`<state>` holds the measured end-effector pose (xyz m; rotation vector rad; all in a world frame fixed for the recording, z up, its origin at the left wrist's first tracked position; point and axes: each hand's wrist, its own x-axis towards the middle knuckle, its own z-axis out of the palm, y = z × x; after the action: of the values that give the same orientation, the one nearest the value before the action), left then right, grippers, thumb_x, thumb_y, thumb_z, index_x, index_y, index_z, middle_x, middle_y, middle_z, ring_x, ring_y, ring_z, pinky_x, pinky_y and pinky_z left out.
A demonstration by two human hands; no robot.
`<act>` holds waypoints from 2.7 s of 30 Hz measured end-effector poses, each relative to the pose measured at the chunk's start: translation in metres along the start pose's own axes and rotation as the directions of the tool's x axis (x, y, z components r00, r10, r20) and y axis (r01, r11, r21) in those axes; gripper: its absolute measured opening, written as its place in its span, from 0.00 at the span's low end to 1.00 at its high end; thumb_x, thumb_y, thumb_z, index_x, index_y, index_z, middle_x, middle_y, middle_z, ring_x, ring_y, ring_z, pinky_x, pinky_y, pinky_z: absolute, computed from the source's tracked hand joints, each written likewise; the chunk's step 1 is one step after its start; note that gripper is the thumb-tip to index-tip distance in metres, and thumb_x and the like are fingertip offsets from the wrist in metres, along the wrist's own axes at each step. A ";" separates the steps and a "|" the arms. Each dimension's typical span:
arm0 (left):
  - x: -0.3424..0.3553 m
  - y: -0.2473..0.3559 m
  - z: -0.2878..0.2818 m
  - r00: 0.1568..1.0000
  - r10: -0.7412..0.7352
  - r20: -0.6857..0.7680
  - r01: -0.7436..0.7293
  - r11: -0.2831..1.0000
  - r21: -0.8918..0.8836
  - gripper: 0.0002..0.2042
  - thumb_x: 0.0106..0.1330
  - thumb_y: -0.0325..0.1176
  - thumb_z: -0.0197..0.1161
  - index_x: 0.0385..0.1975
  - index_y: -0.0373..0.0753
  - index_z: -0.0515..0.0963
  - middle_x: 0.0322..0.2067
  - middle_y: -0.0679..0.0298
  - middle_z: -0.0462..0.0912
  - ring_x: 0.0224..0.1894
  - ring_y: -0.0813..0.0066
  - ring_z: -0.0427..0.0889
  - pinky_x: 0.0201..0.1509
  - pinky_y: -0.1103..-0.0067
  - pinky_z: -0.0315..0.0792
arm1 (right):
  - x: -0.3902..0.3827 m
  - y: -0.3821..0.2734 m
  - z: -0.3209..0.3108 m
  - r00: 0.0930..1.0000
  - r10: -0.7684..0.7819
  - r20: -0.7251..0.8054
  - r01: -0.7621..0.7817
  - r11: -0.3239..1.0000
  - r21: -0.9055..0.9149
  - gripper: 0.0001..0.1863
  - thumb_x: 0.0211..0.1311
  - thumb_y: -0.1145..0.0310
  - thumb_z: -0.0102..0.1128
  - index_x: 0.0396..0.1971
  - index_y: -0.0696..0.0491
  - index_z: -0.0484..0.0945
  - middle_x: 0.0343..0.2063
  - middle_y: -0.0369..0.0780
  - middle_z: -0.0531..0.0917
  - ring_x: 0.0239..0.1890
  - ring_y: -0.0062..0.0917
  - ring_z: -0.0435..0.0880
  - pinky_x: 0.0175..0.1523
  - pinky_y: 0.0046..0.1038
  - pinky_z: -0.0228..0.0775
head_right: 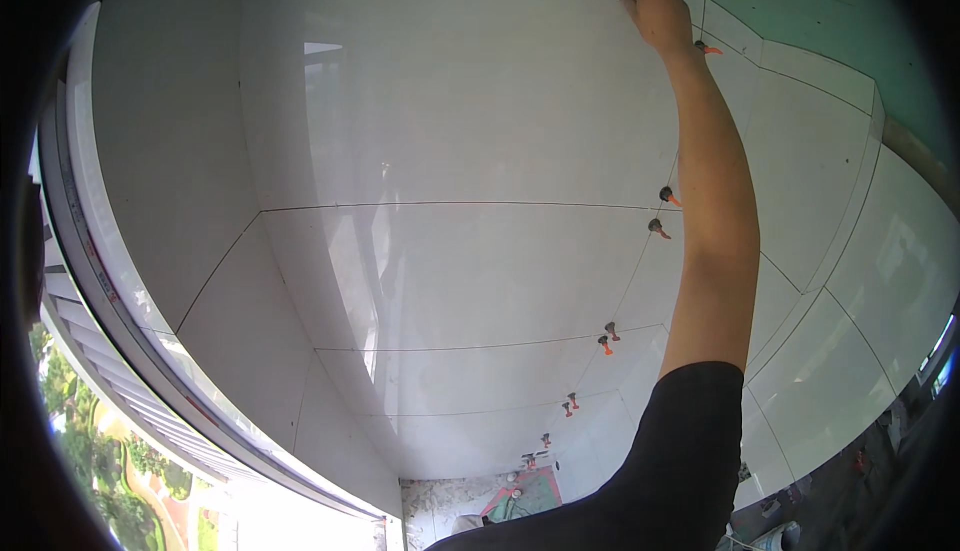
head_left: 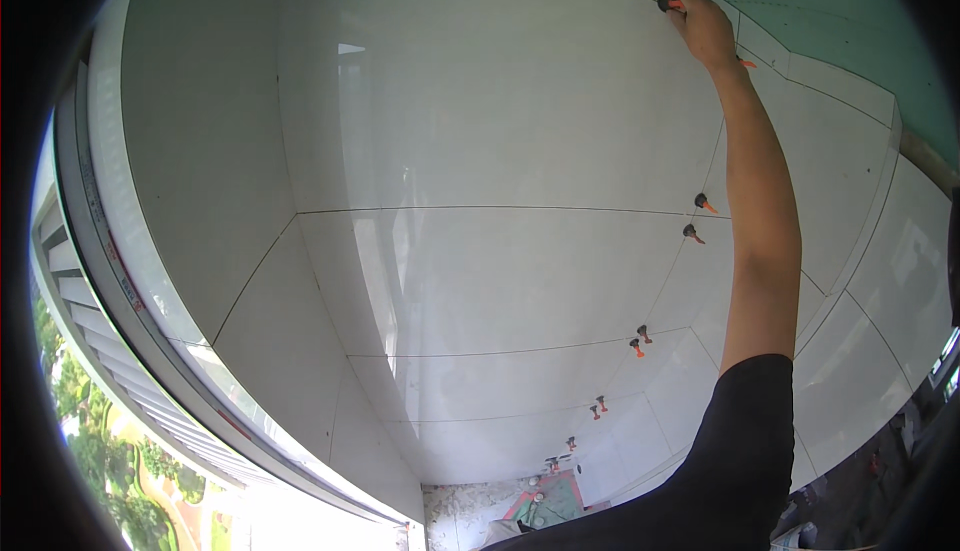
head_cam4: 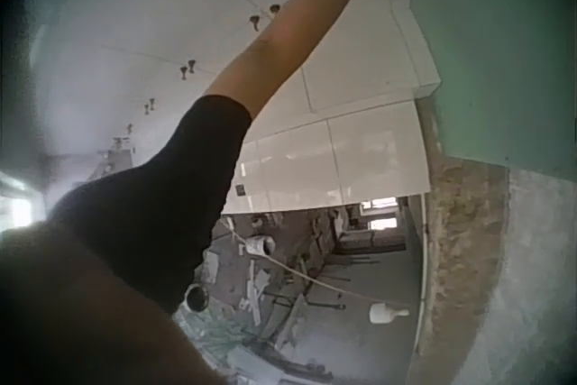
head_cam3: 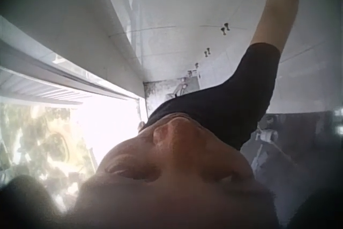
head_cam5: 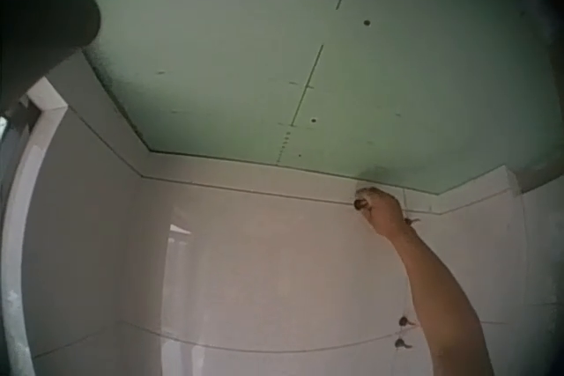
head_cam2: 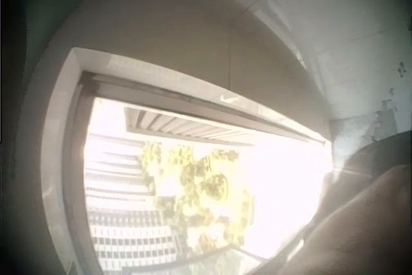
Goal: Applying tile spacers and using a trowel to apply adhesive for wall tiling.
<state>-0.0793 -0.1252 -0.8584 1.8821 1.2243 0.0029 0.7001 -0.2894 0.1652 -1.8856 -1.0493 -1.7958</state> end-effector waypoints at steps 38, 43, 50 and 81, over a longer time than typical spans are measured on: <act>0.061 0.818 -0.296 -0.406 0.766 -0.499 -0.842 -0.101 0.530 0.12 0.71 0.30 0.72 0.52 0.40 0.85 0.59 0.61 0.86 0.66 0.56 0.82 0.68 0.61 0.77 | 0.032 0.007 -0.031 0.943 0.026 0.331 0.071 0.958 -0.278 0.21 0.74 0.50 0.68 0.56 0.49 0.87 0.43 0.44 0.92 0.45 0.43 0.91 0.48 0.42 0.82; 0.089 0.910 -0.348 -0.531 0.695 -0.484 -0.697 -0.034 0.716 0.17 0.72 0.32 0.70 0.59 0.43 0.83 0.69 0.61 0.81 0.76 0.55 0.74 0.79 0.58 0.69 | 0.036 -0.037 -0.018 0.920 -0.063 0.386 0.220 0.899 -0.378 0.18 0.73 0.60 0.68 0.53 0.57 0.85 0.43 0.46 0.90 0.44 0.41 0.89 0.52 0.41 0.82; 0.111 0.927 -0.342 -0.678 0.586 -0.443 -0.589 -0.074 0.804 0.17 0.71 0.33 0.67 0.59 0.45 0.83 0.73 0.63 0.78 0.78 0.58 0.72 0.84 0.56 0.65 | 0.040 -0.008 -0.035 0.699 -0.715 0.001 0.665 0.651 0.366 0.15 0.69 0.76 0.66 0.54 0.63 0.82 0.53 0.51 0.87 0.57 0.45 0.86 0.65 0.43 0.79; 0.115 0.922 -0.330 -0.659 0.570 -0.490 -0.618 -0.038 0.786 0.15 0.71 0.32 0.66 0.56 0.43 0.82 0.73 0.65 0.79 0.78 0.60 0.72 0.84 0.56 0.65 | 0.019 -0.016 -0.064 0.959 -0.055 0.279 0.178 0.883 -0.435 0.20 0.78 0.57 0.65 0.38 0.62 0.90 0.37 0.52 0.91 0.38 0.43 0.90 0.47 0.44 0.80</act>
<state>0.5226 0.0457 -0.0960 2.1718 -0.3308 2.4650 0.6419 -0.3177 0.1887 -2.4400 -0.8896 -2.0449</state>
